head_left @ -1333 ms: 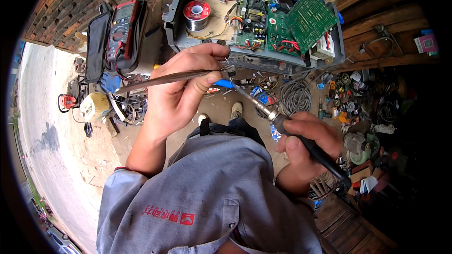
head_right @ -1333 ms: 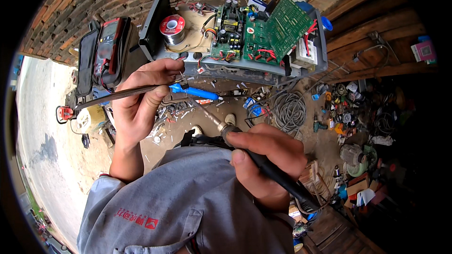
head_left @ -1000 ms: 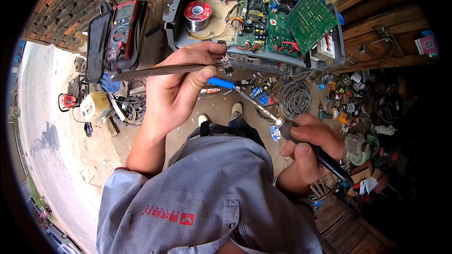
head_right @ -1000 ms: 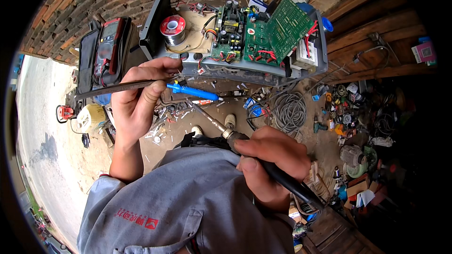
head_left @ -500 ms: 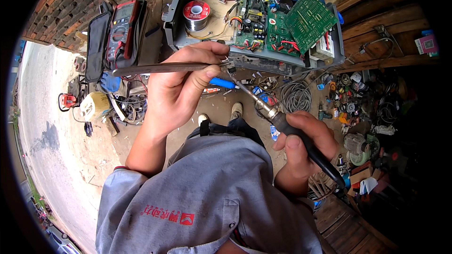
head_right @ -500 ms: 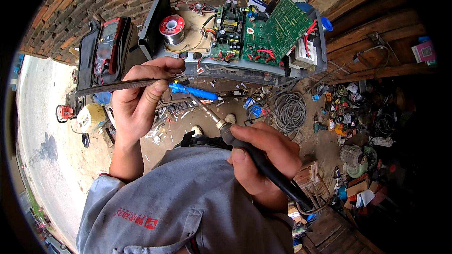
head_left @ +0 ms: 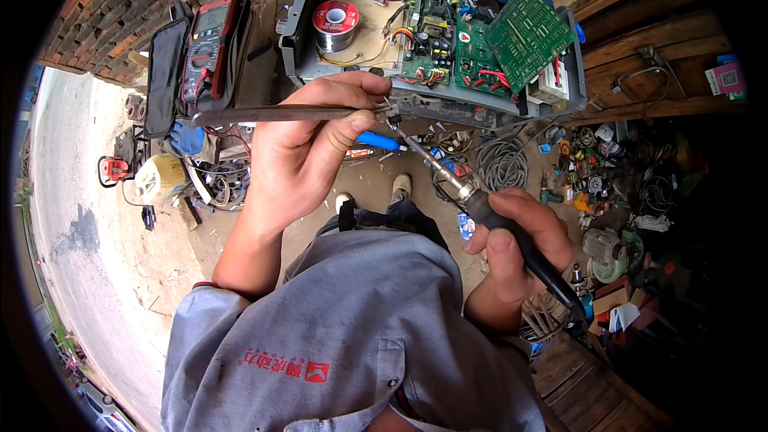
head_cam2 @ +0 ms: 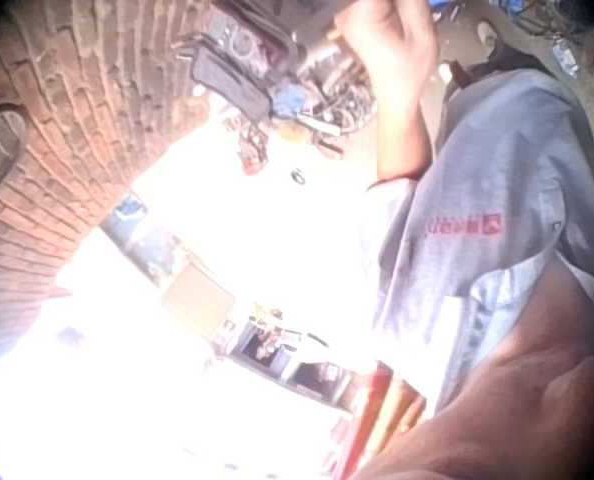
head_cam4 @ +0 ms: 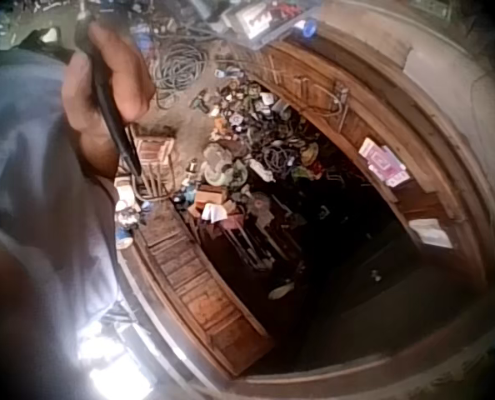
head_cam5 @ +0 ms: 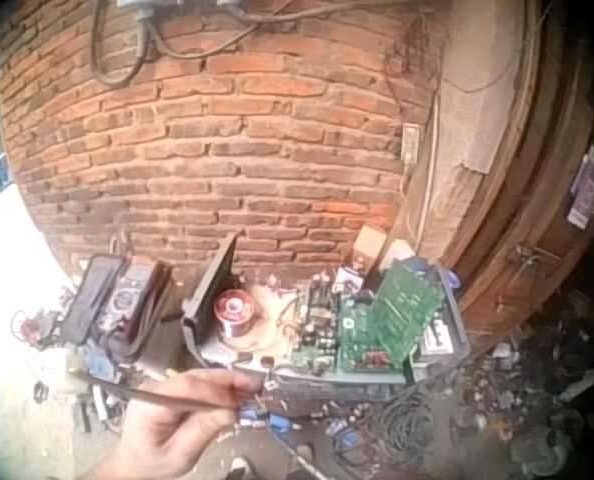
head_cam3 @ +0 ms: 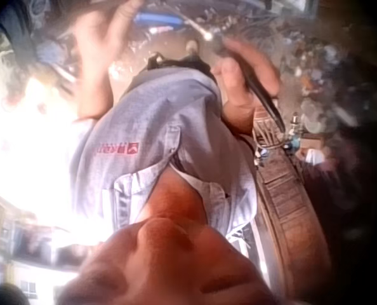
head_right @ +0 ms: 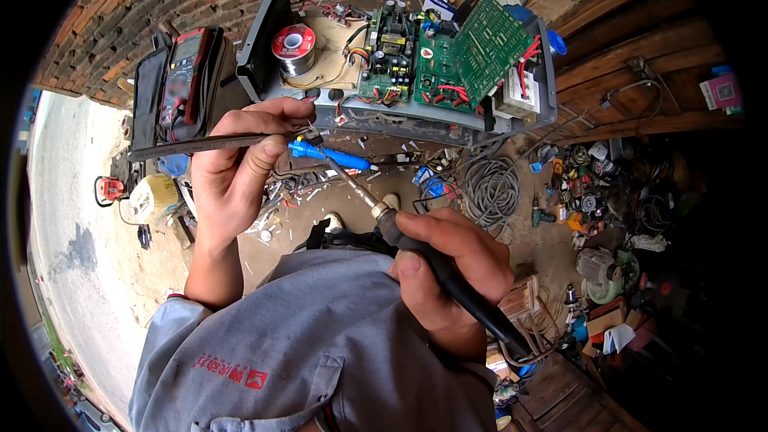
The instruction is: The person uses a soldering iron and tweezers to work on small electronic components and a circuit board. They heat and manipulate wires and connectors, occasionally picking up and inspecting parts from a cluttered workbench.
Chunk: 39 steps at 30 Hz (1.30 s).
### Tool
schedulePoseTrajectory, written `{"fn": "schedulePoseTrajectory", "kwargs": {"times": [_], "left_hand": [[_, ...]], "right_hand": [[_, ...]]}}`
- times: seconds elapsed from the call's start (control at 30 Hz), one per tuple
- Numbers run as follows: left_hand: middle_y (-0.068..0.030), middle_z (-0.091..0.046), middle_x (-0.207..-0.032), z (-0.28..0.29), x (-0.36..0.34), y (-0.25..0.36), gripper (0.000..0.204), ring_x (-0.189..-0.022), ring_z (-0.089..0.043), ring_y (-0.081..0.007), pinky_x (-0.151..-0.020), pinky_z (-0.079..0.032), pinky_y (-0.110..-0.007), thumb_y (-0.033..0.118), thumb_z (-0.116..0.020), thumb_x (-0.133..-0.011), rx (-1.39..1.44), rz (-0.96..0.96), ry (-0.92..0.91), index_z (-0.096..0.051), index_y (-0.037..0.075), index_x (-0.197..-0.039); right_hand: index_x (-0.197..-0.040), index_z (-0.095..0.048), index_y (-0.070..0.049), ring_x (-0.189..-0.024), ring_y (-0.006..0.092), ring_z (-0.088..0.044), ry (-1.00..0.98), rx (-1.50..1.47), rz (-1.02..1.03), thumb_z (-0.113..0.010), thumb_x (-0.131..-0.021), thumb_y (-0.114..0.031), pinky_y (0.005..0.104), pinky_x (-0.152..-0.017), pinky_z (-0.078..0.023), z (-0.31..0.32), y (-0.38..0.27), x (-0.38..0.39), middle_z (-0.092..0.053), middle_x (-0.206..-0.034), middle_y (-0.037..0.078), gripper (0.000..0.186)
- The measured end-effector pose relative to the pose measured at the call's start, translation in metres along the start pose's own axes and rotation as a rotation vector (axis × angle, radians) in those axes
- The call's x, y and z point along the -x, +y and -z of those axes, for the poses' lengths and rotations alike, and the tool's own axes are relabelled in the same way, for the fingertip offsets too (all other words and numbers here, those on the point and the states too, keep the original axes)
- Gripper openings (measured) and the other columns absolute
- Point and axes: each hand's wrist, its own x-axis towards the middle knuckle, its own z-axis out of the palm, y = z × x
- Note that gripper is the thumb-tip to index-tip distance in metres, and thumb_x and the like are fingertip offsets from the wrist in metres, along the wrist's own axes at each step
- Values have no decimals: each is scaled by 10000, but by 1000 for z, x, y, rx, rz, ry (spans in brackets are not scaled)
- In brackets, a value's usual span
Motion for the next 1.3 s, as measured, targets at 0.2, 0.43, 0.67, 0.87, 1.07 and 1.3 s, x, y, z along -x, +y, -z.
{"fn": "schedulePoseTrajectory", "kwargs": {"times": [0.2,0.43,0.67,0.87,1.07,1.3], "left_hand": [[-252,-609,-1093,0,0,-1,106,-996,-611,-252,-854,-500,-344,34,-564,-913,5,-1,2,-553,-57,-966],[-252,-609,-1095,0,-1,0,108,-987,-613,-249,-848,-500,-339,36,-565,-913,5,1,-1,-554,-57,-967],[-252,-612,-1092,0,-2,-1,105,-973,-617,-248,-845,-500,-335,32,-571,-906,-19,-22,-2,-557,-56,-960],[-188,-638,-1042,-2,-2,-2,82,-976,-621,-226,-810,-505,-300,-14,-596,-876,10,-20,42,-604,-62,-942],[-246,-614,-1091,3,0,-3,107,-1012,-612,-268,-872,-497,-355,27,-566,-908,-100,-36,-9,-559,-63,-966],[-259,-606,-1091,3,0,-12,150,-1027,-610,-291,-882,-505,-375,87,-541,-939,76,-10,58,-537,-55,-987]], "right_hand": [[-995,-622,89,-503,137,-561,0,-3,11,-643,-797,-84,248,-486,-426,0,2,0,-583,-563,84,264],[-986,-628,90,-498,131,-550,23,-1,13,-643,-796,-89,244,-483,-421,-1,3,0,-582,-557,78,262],[-979,-632,89,-504,128,-550,29,-1,12,-646,-790,-92,242,-488,-420,-1,2,-2,-585,-549,66,262],[-967,-637,87,-500,124,-543,14,15,-23,-649,-784,-89,241,-490,-419,0,-1,-5,-590,-567,63,255],[-954,-641,76,-489,139,-547,-36,57,-119,-654,-786,-97,245,-486,-415,6,-9,-5,-580,-560,68,241],[-957,-628,77,-489,156,-572,43,-24,-97,-667,-800,-158,257,-475,-419,10,-4,3,-580,-573,88,285]]}}
